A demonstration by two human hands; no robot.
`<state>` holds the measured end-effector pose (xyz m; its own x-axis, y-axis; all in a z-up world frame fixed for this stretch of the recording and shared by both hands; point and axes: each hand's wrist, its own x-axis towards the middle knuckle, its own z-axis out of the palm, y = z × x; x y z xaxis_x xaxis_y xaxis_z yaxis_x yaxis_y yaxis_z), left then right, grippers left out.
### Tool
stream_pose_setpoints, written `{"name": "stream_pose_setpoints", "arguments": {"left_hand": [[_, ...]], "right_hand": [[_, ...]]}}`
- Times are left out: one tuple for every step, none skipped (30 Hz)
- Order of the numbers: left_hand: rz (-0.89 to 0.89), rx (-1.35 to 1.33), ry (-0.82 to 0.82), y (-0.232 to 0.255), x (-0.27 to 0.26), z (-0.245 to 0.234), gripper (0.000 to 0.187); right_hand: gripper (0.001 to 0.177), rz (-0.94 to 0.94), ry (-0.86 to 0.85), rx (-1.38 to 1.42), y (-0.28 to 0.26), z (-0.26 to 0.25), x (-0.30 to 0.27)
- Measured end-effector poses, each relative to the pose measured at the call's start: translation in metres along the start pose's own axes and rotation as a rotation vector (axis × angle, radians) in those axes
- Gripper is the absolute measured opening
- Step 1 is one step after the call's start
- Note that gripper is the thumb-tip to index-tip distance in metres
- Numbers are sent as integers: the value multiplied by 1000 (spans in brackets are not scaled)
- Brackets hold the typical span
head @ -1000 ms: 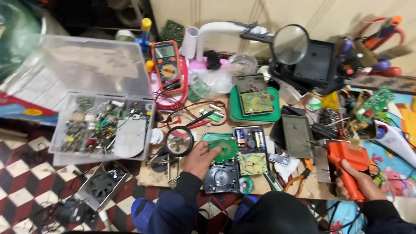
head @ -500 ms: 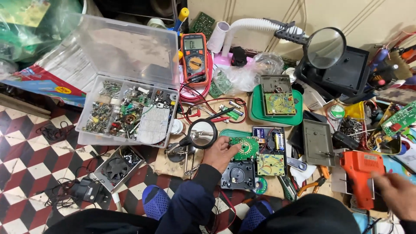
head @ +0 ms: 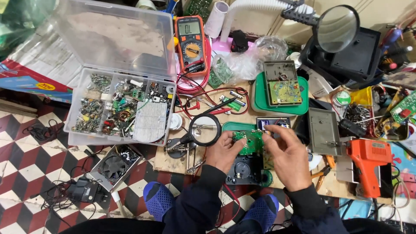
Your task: The person sits on the floor and works on a green circuit board, using a magnifying glass to view the components. They then use an orange heat gun to apply heat to the board and continue manipulating the components with their hands.
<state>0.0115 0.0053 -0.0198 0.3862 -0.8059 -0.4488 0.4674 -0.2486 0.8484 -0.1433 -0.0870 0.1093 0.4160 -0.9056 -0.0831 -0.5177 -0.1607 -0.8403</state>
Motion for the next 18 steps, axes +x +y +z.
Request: {"name": "stream_pose_setpoints", "arguments": {"left_hand": [[38,-9,30,2,-2,0,39],[31,-11,37,3,-3,0,39],[29,-17,37,3,-3,0,36],[28,-25,32,4,-2,2,34],[23,-28,35,3,-3,2,34],[17,-23,30,4,-2,0,34],[11,-17,25,5,-1,-1,34],[5,-17,28,5,-1,-1,34],[15,-31,18,5,-1,-1,35],[27,-45,6,6,-1,1,36],[23,-46,6,8,-3,1,36],[32,-49,8,12,-4,1,38],[42,-52,10,15,-6,2,39],[41,-52,11,14,-6,1,39],[43,-50,15,13,-6,1,38],[46,-46,19,12,-6,0,38],[47,-46,20,12,-7,1,38],[48,-41,29,12,-7,3,38]], "right_hand": [[32,-43,33,84,14,11,4],[32,-39,24,84,17,15,7],[31,-9,16,79,20,19,9],[31,20,12,72,23,21,12],[31,23,8,69,20,22,11],[27,4,28,24,16,25,11],[23,-17,48,-20,13,28,11],[23,-11,44,-20,15,29,12],[22,-15,52,-28,17,30,12],[21,-20,63,-37,19,30,14],[21,-16,61,-38,19,29,13],[22,-16,67,-46,18,30,14],[23,-16,73,-54,18,30,15],[23,-15,73,-54,18,30,15],[23,-19,69,-51,19,30,16],[24,-25,66,-46,19,30,17],[24,-26,66,-46,19,29,16],[23,-12,52,-32,19,28,15]]}}
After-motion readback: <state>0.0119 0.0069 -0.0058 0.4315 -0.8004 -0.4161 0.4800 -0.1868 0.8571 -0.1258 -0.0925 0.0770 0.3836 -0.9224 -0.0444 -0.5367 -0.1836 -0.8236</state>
